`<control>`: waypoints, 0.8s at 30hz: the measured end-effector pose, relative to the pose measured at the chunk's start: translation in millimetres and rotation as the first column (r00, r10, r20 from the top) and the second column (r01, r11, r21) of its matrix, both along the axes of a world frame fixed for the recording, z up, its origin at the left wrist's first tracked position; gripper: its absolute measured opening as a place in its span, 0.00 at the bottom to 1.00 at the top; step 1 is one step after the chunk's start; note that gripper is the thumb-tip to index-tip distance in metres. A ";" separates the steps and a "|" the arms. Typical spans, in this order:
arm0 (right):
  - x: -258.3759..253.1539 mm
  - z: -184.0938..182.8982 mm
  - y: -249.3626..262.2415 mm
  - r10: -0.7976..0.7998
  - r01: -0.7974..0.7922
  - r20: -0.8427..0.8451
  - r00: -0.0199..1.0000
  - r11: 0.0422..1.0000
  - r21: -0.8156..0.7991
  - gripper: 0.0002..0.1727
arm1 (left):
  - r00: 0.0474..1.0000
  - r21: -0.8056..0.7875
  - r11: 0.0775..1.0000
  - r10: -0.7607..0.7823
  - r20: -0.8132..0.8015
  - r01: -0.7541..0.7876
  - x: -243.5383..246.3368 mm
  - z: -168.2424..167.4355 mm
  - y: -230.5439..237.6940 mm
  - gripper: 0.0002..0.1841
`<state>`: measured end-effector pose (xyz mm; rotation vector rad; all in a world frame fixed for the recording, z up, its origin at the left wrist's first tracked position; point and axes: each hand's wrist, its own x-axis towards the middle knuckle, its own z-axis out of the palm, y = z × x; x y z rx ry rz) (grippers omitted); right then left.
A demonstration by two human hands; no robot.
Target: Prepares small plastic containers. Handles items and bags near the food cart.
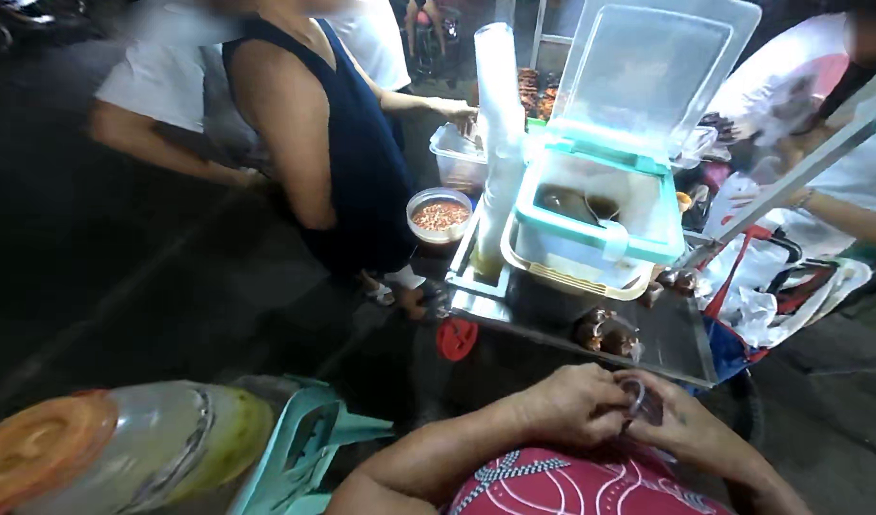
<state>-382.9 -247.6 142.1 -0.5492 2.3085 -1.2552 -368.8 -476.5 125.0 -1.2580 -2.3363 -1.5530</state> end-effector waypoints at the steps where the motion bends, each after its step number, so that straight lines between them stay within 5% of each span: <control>1: -2.8 -0.3 1.7 0.021 -0.021 0.006 1.000 0.999 0.038 0.41 | 1.000 0.016 1.000 -0.015 0.003 0.015 2.5 -5.7 7.1 0.08; 5: -12.9 0.0 16.9 0.132 -0.133 0.014 0.991 0.974 0.183 0.46 | 0.997 0.044 0.997 0.064 0.051 -0.066 12.6 -11.0 29.4 0.09; 11: -27.2 6.1 37.4 0.218 -0.204 0.000 0.976 0.915 0.349 0.45 | 0.982 -0.120 0.978 0.179 0.064 -0.170 21.5 1.3 58.9 0.07; 24: -37.7 7.1 76.6 0.365 -0.329 -0.010 0.931 0.850 0.411 0.48 | 0.984 -0.158 0.973 0.176 0.040 -0.168 30.0 2.3 99.0 0.07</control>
